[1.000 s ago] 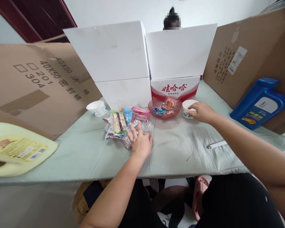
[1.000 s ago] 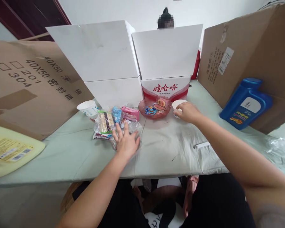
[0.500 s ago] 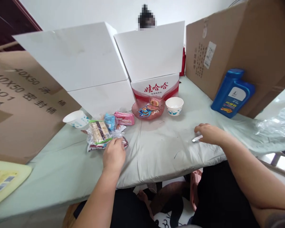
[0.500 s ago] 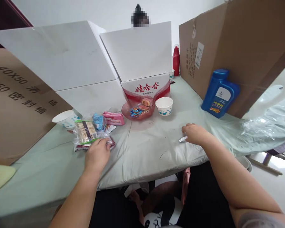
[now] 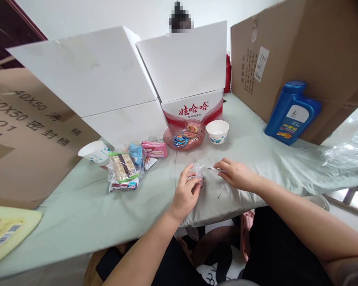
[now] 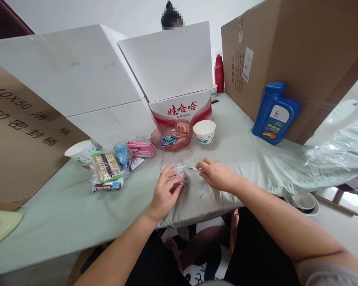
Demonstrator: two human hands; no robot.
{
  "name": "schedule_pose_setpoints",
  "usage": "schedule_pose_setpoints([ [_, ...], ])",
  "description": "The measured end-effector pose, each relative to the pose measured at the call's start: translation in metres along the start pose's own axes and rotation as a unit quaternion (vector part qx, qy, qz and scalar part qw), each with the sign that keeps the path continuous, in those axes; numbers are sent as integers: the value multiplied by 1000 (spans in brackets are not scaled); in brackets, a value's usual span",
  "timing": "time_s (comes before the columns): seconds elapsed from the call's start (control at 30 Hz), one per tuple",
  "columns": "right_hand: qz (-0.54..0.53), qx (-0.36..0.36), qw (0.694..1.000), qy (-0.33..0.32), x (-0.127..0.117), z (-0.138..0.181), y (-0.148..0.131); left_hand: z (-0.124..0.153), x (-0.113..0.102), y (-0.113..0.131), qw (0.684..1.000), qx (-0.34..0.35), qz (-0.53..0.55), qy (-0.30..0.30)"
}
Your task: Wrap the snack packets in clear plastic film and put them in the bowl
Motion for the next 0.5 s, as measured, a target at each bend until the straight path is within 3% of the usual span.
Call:
schedule_pose_setpoints([
  [0.17,-45,-67,996,45,12,-8,-34,4,-4,19,998,45,-18,-27],
  [0.33,4,-112,994,18,33,-15,-57,4,-37,19,994,54,-76,58],
  [0.4,32,-115,993,-2,39,-17,-61,3,-35,5,994,23,-99,25],
  [0.5,51,-97,993,-43,37,-18,-53,5,-13,-18,987,-16,-122,-101],
])
Point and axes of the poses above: each hand's wrist, its own z-axis away from the middle knuckle, its own x-axis out of the palm, y = z × x, the point moved 9 cm from there along -z, towards the middle knuckle, and after that the axes turned 2 degrees about -x, right-handed, at the moved point
